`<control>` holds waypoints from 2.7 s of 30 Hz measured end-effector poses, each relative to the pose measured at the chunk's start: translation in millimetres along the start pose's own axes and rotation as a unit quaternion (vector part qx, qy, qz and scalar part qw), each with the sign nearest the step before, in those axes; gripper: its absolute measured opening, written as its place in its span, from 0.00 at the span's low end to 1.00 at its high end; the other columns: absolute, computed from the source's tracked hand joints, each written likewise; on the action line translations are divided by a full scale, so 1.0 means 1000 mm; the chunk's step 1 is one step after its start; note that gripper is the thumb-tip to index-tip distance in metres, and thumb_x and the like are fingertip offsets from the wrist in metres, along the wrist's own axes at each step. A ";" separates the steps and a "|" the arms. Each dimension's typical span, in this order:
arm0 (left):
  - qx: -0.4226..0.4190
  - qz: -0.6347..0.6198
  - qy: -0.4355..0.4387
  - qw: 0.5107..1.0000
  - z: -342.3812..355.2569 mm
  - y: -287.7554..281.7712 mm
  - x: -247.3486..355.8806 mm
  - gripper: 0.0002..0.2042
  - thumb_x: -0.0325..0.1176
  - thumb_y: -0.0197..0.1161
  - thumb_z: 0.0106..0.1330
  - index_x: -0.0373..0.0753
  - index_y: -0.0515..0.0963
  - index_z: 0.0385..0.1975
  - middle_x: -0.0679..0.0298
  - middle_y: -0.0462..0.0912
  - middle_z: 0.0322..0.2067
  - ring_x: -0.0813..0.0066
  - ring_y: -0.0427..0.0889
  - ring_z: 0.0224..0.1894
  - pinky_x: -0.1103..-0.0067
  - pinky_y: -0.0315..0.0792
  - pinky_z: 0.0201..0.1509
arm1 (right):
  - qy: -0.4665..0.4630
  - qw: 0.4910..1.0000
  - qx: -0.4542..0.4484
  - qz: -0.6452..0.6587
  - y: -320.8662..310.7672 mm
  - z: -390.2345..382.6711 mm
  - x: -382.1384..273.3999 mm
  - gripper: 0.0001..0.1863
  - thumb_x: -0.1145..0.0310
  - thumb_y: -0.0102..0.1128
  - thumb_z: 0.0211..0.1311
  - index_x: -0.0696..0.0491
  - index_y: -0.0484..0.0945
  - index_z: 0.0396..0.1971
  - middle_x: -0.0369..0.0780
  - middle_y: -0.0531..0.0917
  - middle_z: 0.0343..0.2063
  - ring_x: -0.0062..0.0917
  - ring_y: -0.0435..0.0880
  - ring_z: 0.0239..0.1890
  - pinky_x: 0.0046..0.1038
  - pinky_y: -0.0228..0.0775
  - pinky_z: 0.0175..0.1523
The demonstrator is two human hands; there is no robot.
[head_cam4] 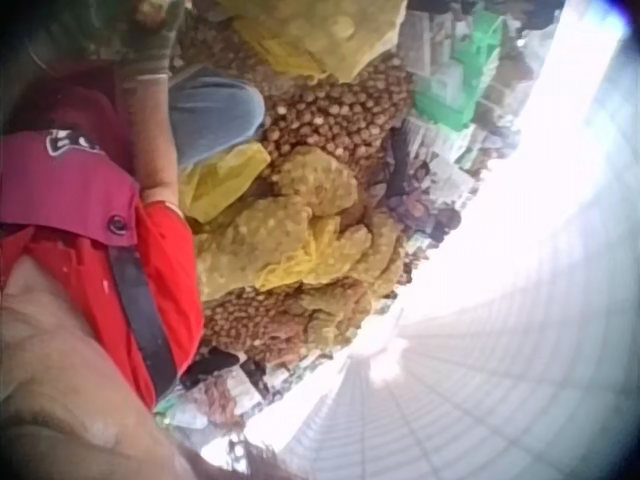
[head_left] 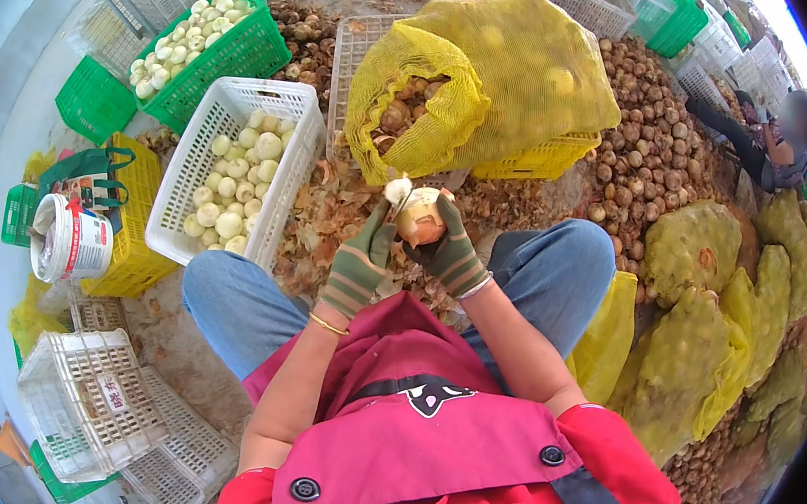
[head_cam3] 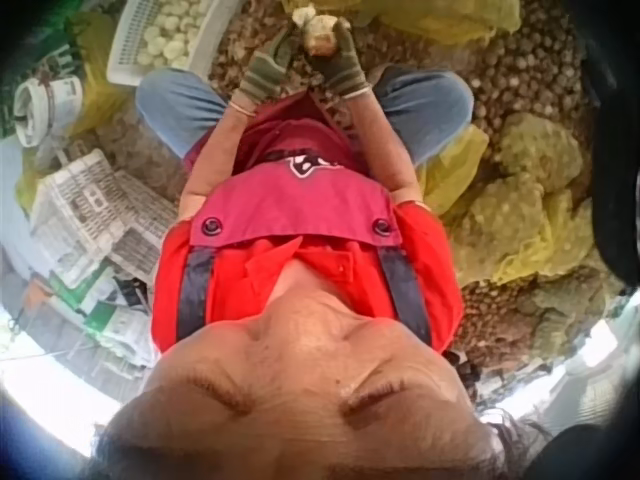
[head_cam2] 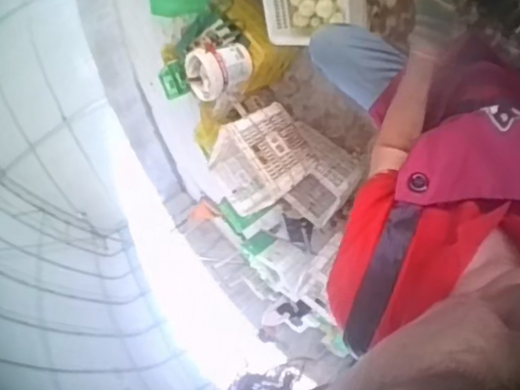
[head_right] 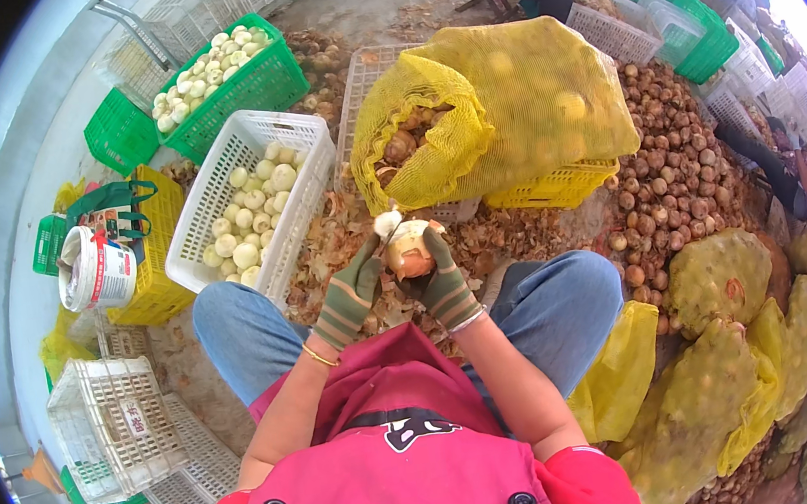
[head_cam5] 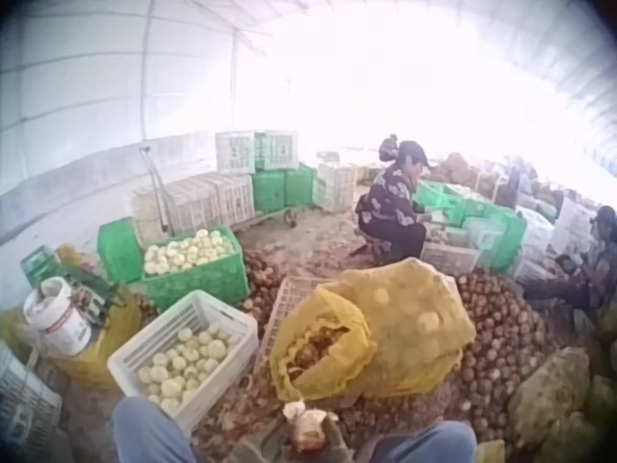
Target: The person sits on the floor and peels onions one by one using a small knife, removing the outer skin and placing the peeled onions into a white basket. The person also picks up and handles a yellow mesh bag of onions during the process.
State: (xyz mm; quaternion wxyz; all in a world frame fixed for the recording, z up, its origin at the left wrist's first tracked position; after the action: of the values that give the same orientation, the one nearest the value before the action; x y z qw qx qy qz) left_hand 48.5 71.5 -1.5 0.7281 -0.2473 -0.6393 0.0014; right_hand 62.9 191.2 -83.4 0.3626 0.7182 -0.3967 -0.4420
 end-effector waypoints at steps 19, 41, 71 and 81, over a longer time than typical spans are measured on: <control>-0.148 0.185 -0.023 0.971 0.000 -0.021 0.031 0.20 0.45 0.51 0.75 0.48 0.71 0.63 0.51 0.85 0.36 0.53 0.85 0.35 0.67 0.76 0.38 | -0.134 0.940 -0.065 -0.306 0.017 -0.011 -0.052 0.35 0.53 0.68 0.57 0.57 0.69 0.59 0.39 0.79 0.48 0.24 0.80 0.50 0.28 0.73 0.55; -0.043 0.322 0.123 0.938 0.001 -0.009 0.021 0.22 0.45 0.52 0.73 0.45 0.70 0.63 0.54 0.79 0.18 0.58 0.80 0.20 0.70 0.72 0.27 | 0.043 0.995 0.082 0.048 -0.006 -0.002 0.013 0.36 0.31 0.57 0.54 0.48 0.76 0.49 0.39 0.84 0.38 0.29 0.83 0.29 0.25 0.79 0.24; -0.052 0.302 0.097 0.947 -0.004 -0.023 0.058 0.22 0.39 0.54 0.72 0.47 0.69 0.65 0.45 0.80 0.27 0.52 0.82 0.24 0.68 0.75 0.29 | 0.023 0.944 -0.076 -0.320 0.009 -0.009 0.009 0.38 0.46 0.69 0.50 0.53 0.71 0.57 0.35 0.80 0.45 0.21 0.80 0.43 0.23 0.74 0.44; -0.037 0.227 0.033 0.973 -0.003 -0.039 0.021 0.21 0.41 0.51 0.73 0.50 0.69 0.65 0.53 0.84 0.27 0.55 0.82 0.24 0.67 0.74 0.29 | 0.075 0.944 -0.087 -0.309 0.029 -0.030 0.007 0.39 0.43 0.70 0.46 0.51 0.73 0.56 0.33 0.82 0.39 0.16 0.81 0.34 0.18 0.72 0.31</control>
State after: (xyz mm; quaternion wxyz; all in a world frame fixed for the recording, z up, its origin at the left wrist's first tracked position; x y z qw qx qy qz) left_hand 43.2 43.1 31.8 0.7200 -0.4129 -0.5413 0.1349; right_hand 85.2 178.0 -50.5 0.2976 0.8023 -0.0871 -0.5101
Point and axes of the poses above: each hand's wrist, its own z-axis towards the middle knuckle, its own y-axis out of the palm, x = y × z, the point moved 10 cm from there along z, towards the middle knuckle
